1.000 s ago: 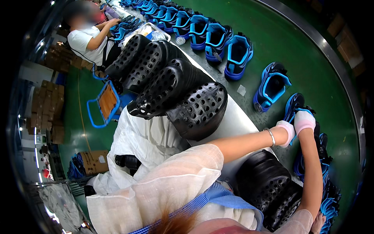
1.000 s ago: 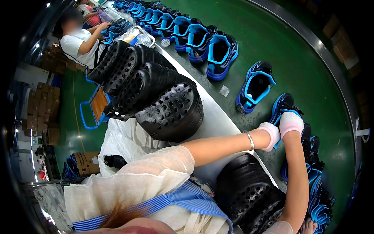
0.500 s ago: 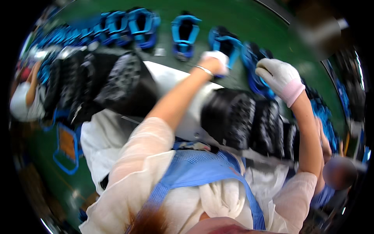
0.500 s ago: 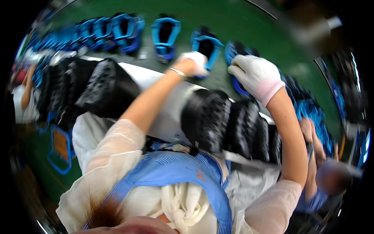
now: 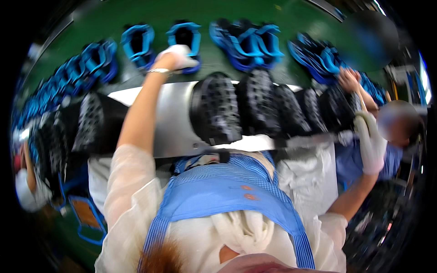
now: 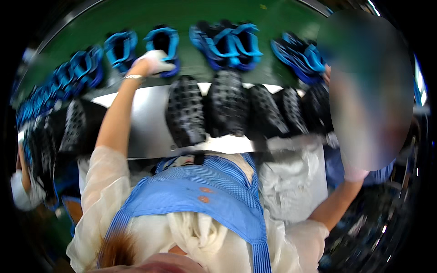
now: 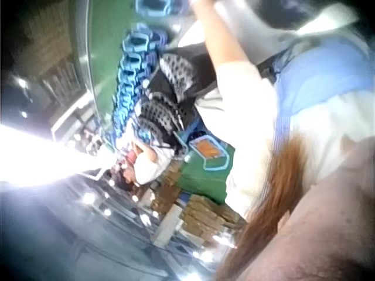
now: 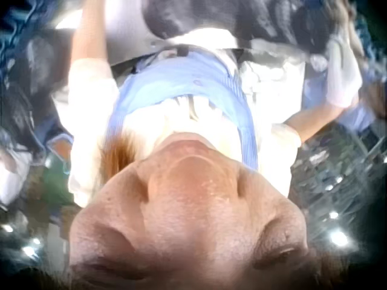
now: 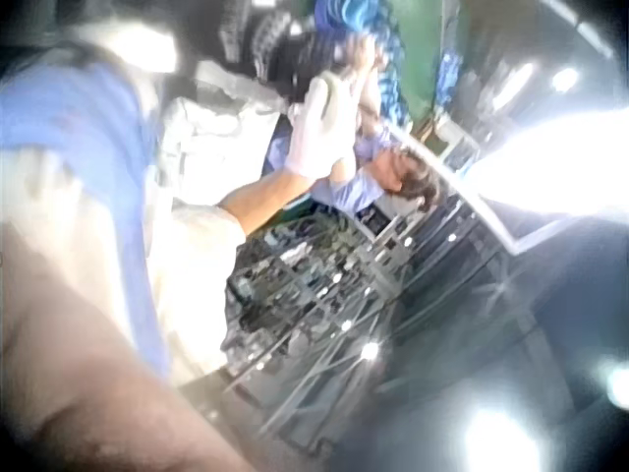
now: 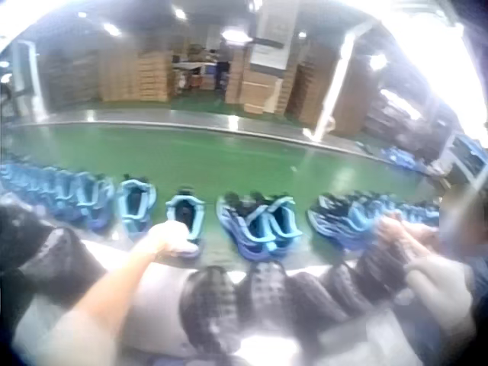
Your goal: The person assembles shoes by repeatedly picking up a black shoe component and fitting it onto a blue and black shoe upper at a workbench.
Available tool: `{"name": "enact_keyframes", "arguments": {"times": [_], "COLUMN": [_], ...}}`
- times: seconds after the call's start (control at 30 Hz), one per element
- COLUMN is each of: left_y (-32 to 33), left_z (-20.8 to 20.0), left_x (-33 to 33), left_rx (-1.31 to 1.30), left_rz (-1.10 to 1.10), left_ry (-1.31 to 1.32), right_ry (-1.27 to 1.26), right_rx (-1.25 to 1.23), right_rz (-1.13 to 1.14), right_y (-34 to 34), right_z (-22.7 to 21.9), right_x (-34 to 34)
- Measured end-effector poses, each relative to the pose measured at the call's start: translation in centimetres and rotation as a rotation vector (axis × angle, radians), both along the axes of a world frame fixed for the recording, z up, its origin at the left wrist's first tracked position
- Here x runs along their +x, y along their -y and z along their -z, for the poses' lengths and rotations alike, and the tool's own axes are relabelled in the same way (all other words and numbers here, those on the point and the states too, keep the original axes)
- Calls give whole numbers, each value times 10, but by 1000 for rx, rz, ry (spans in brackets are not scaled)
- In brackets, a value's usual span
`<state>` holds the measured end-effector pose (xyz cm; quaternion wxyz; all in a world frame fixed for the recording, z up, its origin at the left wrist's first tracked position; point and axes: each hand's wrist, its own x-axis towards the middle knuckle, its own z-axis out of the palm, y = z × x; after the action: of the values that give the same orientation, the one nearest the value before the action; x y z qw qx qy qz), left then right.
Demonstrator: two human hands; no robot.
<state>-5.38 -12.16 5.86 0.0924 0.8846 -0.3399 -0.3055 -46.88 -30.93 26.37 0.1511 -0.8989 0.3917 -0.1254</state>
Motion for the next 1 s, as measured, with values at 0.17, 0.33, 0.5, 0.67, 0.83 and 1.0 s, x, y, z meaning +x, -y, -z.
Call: {"name": "enact_keyframes", "arguments": {"times": [0.17,0.33,0.5,0.67,0.83,1.0], "left_y": [-43,-9,31,69,69,62], "left_z": [32,-18,-36,-14,-3,-11], "left_x": [22,-8,-31,-37,-30,-41], "left_rx": [-203,-158,-484,-478,-411,-370], "left_rz": [86,188,376,437,421,514], "left_ry": [133,480,212,-40,24,253], "right_ry": [122,169,64,-119,-182,-270], "right_rx": [-154,-331,-292,-298,-207,-304], "right_rz": [14,4,-50,-89,-179,-252], "right_y": [36,66,77,90,99,109], "right_z": [21,40,66,73,73,77], "right_x": [-21,-55,-42,-23,-12,-33]}}
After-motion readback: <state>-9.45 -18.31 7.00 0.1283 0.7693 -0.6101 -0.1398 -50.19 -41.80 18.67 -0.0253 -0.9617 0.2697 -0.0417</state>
